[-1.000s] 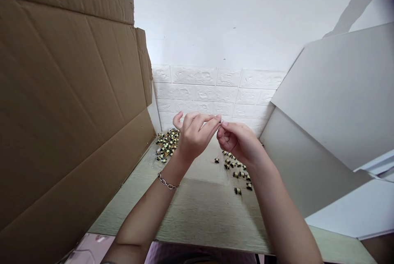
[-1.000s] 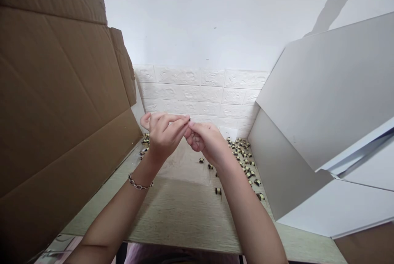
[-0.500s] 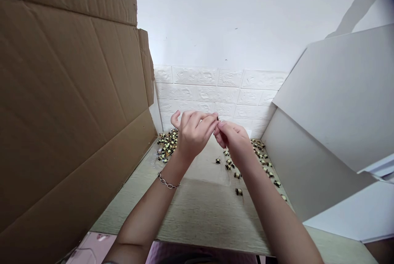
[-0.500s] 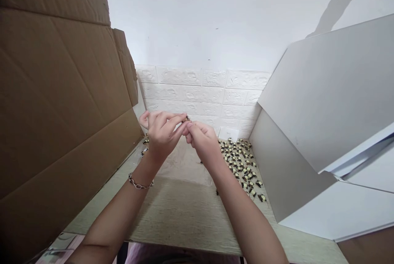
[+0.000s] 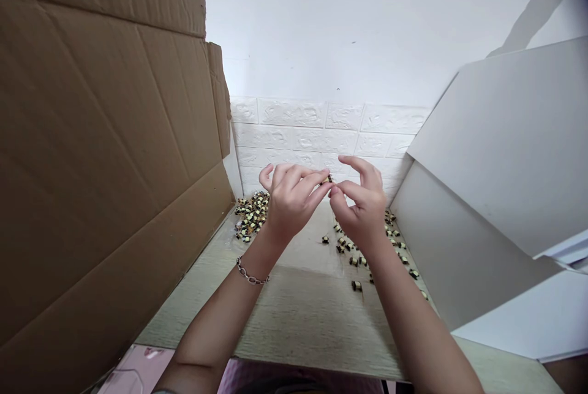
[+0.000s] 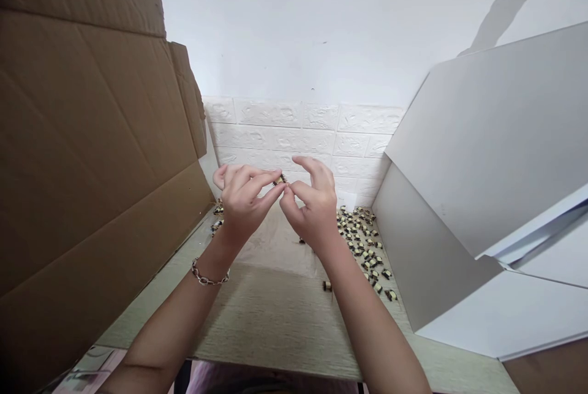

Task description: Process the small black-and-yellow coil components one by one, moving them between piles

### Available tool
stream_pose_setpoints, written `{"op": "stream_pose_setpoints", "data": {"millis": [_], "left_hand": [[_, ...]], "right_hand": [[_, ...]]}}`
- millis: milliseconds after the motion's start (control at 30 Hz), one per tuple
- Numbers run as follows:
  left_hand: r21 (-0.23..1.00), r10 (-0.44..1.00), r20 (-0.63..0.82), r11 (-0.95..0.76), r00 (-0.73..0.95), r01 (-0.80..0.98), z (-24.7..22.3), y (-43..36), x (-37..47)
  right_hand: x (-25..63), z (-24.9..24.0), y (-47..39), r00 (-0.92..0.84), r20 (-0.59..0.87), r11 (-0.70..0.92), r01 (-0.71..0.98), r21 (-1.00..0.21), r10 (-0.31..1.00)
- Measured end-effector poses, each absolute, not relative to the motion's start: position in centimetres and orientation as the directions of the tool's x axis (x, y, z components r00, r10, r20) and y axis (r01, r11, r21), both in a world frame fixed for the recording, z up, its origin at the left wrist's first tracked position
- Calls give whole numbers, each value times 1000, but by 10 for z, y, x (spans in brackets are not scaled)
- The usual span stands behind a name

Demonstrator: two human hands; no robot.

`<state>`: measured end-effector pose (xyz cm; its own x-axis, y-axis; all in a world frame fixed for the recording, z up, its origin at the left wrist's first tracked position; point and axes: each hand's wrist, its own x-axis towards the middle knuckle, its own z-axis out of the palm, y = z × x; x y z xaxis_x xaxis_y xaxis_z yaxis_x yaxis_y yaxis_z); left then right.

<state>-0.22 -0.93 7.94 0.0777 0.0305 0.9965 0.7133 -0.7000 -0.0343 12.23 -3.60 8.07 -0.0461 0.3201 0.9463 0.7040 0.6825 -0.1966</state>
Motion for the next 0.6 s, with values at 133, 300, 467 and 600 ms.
{"op": "stream_pose_setpoints", "data": {"millis": [133, 300, 467, 600], "left_hand": [[-19, 63, 994, -716, 92, 698, 78, -9, -2], [41, 134, 987, -743, 88, 668, 78, -10, -1], [102, 196, 976, -787, 90, 608, 81, -12, -1], [137, 241, 963, -820, 118, 556, 83, -14, -2]], "right_hand": [[126, 81, -34, -109, 900, 774, 561, -295, 423], [129, 83, -32, -83, 838, 801, 356, -481, 540], [133, 82, -27, -93, 743, 747, 160, -645, 662], [133, 81, -23, -125, 657, 661, -12, -750, 744]]}}
